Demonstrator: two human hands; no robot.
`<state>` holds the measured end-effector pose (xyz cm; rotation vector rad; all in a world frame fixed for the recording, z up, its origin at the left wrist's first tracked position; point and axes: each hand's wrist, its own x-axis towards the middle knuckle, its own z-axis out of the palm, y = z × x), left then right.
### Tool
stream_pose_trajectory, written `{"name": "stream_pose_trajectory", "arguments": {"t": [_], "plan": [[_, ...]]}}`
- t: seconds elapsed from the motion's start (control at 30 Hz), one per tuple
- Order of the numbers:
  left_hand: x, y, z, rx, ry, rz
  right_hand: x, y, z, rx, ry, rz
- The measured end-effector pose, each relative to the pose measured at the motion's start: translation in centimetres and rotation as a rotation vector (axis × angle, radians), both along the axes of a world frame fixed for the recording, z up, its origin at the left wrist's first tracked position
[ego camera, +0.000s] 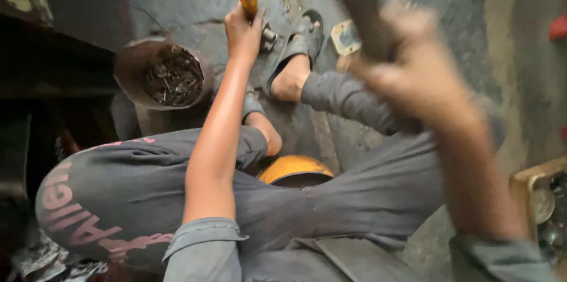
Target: The person sits on the floor and uses a hammer and chisel to break apart small electronic components. They repeatedly strike the components to separate parts, occasionally repositioning the pieces on the floor.
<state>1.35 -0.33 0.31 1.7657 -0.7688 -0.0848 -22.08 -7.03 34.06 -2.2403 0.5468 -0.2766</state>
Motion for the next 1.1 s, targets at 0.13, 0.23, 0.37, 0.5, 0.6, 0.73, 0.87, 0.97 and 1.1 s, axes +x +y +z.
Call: {"name": "stream_pose_trajectory", "arguments": {"t": [0.13, 0.23, 0.37, 0.5, 0.6, 0.73, 0.87, 0.97, 1.1], "plan": [[-0.2, -0.6, -2.9, -0.005, 0.031, -0.003, 3.8, 1.9, -0.6, 0.256, 0.081, -0.182], [-0.9, 0.6, -4.2, 0.009, 0.047, 0.063, 5.8, 2.2, -6.2, 0.388, 0.451, -0.036], [0.1, 2.2, -3.2, -0.089, -0.016, 0.108, -0.1, 1.1, -7.9, 0.768, 0.156, -0.311], [1.0, 1.2, -0.3, -0.224, 0.083, 0.074, -5.3, 0.8, -5.6, 0.719, -0.1, -0.242], [1.1, 0.2, 0.7, -0.138, 0.123, 0.099, -6.8, 3.0, -6.2, 0.685, -0.006, -0.417], [0.4, 1.3, -0.2, -0.066, 0.066, 0.008, -7.9, 6.6, -11.7, 0.871, 0.152, -0.548], [0.4, 2.4, -1.1, -0.053, 0.035, 0.027, -10.1, 7.4, -15.1, 1.083, 0.264, -0.586], [0.6, 2.0, -0.9, -0.053, 0.075, 0.049, -10.1, 6.8, -15.5, 1.115, 0.295, -0.555], [0.8, 1.5, -0.5, -0.106, -0.014, 0.041, -9.3, 6.2, -15.7, 1.093, 0.297, -0.47]]}}
